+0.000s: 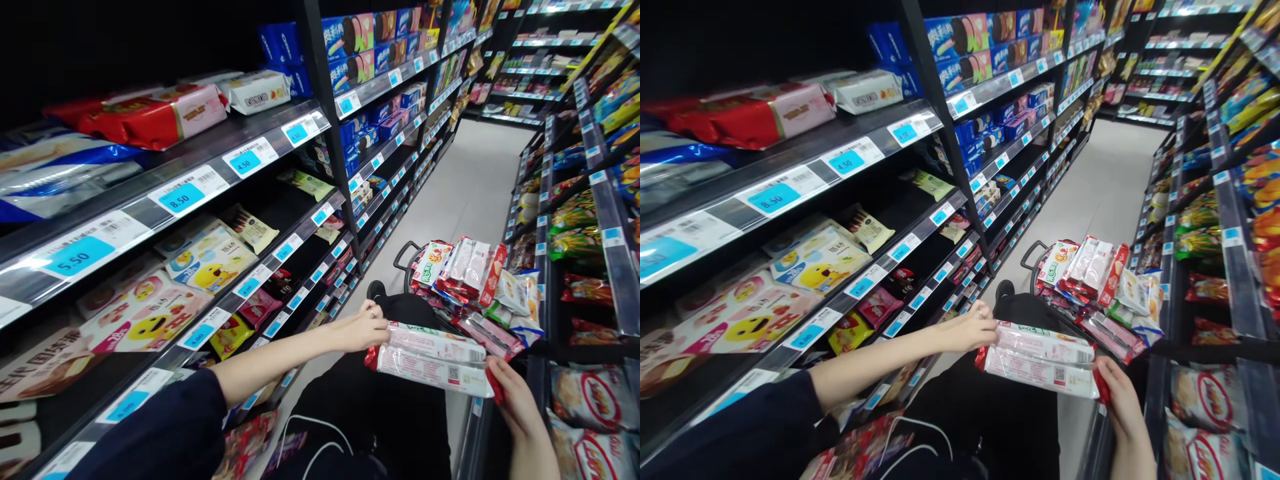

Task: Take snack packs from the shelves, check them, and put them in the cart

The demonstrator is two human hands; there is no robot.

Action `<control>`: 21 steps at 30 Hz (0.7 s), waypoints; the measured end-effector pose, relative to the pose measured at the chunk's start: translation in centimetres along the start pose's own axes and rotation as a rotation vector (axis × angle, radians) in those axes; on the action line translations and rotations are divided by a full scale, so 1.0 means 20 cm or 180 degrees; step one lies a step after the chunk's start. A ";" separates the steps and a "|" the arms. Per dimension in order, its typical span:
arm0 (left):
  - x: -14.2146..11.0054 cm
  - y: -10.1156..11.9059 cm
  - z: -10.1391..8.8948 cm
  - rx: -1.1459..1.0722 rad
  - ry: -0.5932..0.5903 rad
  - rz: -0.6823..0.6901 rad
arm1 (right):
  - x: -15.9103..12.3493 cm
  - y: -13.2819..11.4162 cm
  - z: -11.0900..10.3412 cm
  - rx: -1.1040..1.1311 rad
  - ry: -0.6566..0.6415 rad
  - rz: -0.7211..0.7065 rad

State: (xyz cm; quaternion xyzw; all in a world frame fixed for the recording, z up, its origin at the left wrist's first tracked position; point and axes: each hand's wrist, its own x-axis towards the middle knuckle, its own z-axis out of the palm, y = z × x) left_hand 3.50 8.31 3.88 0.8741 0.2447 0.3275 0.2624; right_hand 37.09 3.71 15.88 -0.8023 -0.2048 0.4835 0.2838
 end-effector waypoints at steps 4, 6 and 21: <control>-0.04 0.03 0.13 -0.0171 0.0591 -0.0836 | 0.03 0.02 0.00 -0.0013 0.0048 0.0013; -0.08 0.06 0.21 -0.0044 0.1111 -0.1116 | 0.04 0.05 0.00 -0.0024 0.0101 -0.0019; -0.14 0.13 0.33 -0.3403 0.1101 -0.2566 | 0.09 0.14 0.04 0.0175 0.0524 -0.0298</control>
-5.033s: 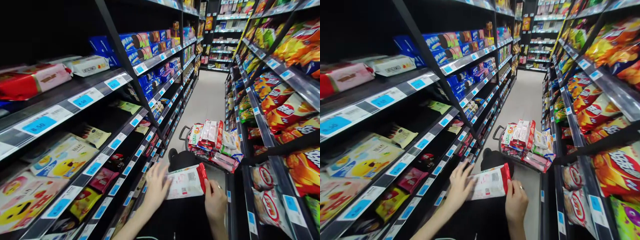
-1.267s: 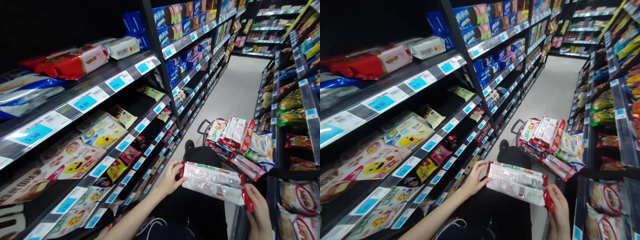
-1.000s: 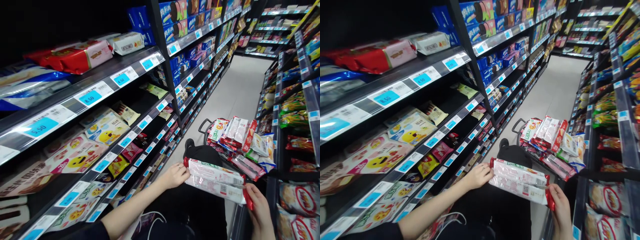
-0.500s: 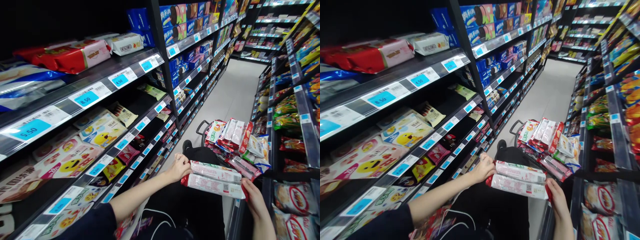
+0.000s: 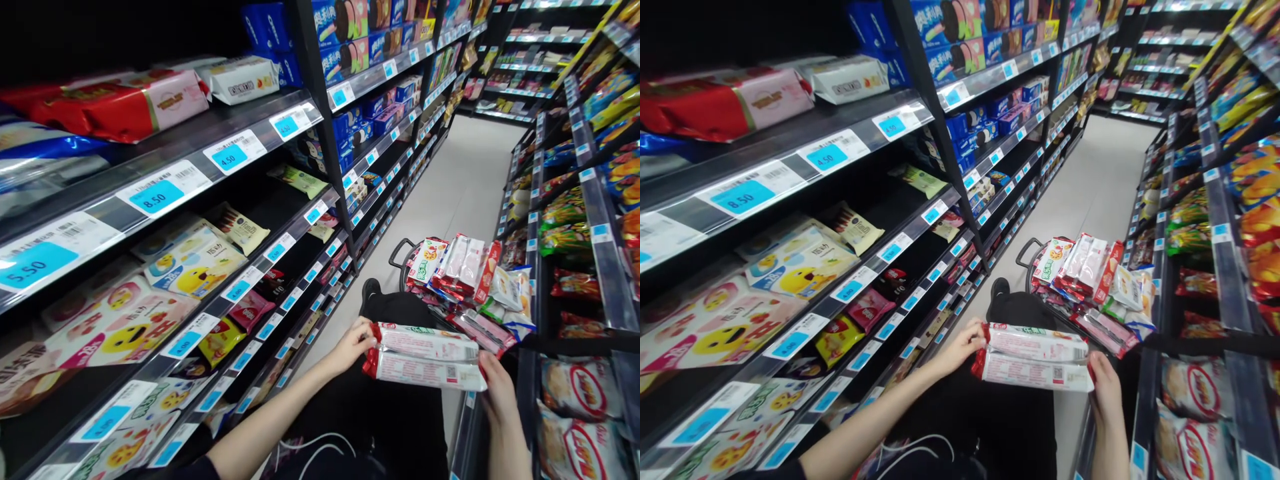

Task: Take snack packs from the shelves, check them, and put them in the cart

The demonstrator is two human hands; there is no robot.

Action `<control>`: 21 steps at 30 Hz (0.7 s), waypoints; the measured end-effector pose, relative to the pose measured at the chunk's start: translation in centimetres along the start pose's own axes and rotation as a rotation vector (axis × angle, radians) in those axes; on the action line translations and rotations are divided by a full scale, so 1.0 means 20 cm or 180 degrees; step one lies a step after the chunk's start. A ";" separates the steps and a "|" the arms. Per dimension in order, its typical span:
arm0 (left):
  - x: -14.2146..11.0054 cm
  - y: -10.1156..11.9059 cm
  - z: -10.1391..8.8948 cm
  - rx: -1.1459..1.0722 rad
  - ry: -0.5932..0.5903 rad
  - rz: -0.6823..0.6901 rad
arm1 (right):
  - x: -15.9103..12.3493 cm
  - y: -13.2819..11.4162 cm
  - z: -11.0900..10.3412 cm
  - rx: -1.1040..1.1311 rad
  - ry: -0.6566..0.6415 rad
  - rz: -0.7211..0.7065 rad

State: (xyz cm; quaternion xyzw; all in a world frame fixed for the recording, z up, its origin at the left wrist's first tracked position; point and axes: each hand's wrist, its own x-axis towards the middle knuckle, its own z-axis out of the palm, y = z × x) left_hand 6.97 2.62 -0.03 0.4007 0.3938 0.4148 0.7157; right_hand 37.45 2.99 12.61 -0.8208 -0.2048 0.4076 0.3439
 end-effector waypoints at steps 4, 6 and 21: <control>-0.01 -0.03 0.06 -0.0278 -0.0210 -0.0500 | -0.04 0.00 0.03 0.0297 0.0073 0.0006; -0.02 -0.04 0.08 -0.0370 -0.0359 -0.0551 | -0.06 0.00 0.04 0.0440 -0.0005 0.0214; -0.05 0.05 0.03 -0.0633 -0.0567 -0.0852 | -0.12 0.03 0.01 0.0381 -0.0045 0.0267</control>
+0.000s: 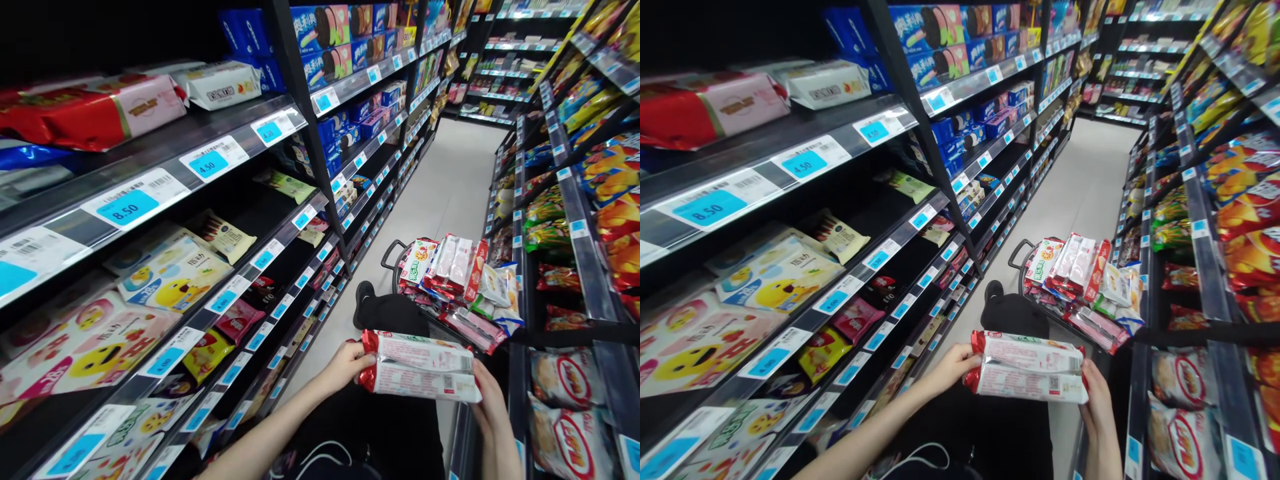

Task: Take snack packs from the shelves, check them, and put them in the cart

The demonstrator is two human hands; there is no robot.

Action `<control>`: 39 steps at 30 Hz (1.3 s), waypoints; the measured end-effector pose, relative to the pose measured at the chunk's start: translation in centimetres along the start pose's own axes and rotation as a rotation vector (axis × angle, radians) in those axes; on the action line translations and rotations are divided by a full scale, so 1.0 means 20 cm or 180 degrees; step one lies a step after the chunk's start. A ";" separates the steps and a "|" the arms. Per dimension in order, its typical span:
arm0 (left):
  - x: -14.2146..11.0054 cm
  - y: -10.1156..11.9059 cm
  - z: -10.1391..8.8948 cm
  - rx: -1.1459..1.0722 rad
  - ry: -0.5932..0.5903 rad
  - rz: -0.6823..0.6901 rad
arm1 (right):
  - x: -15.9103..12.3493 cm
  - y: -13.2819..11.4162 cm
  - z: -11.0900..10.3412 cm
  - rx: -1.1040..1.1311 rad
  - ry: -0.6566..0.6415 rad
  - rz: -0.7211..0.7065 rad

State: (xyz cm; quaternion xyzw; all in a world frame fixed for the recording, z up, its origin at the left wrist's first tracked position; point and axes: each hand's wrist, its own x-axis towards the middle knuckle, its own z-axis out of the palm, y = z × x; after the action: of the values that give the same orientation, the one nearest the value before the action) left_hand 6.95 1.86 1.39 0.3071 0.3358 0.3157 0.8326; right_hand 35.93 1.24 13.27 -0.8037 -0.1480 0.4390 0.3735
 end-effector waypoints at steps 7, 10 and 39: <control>0.02 -0.02 0.02 -0.0644 0.0434 -0.0157 | -0.03 -0.01 -0.03 -0.0060 -0.0077 -0.0001; 0.00 0.00 0.01 -0.1074 0.0791 -0.0140 | -0.05 -0.01 -0.03 0.0117 -0.0288 -0.0062; 0.03 0.21 -0.15 -0.1913 0.0949 0.0001 | -0.17 -0.12 -0.01 -0.1258 -0.0066 -0.1117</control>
State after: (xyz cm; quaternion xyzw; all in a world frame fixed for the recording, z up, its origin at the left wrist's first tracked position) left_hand 3.73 5.67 2.46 -0.0017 0.3457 0.4421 0.8277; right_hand 34.34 0.80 17.19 -0.8185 -0.3717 0.3383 0.2782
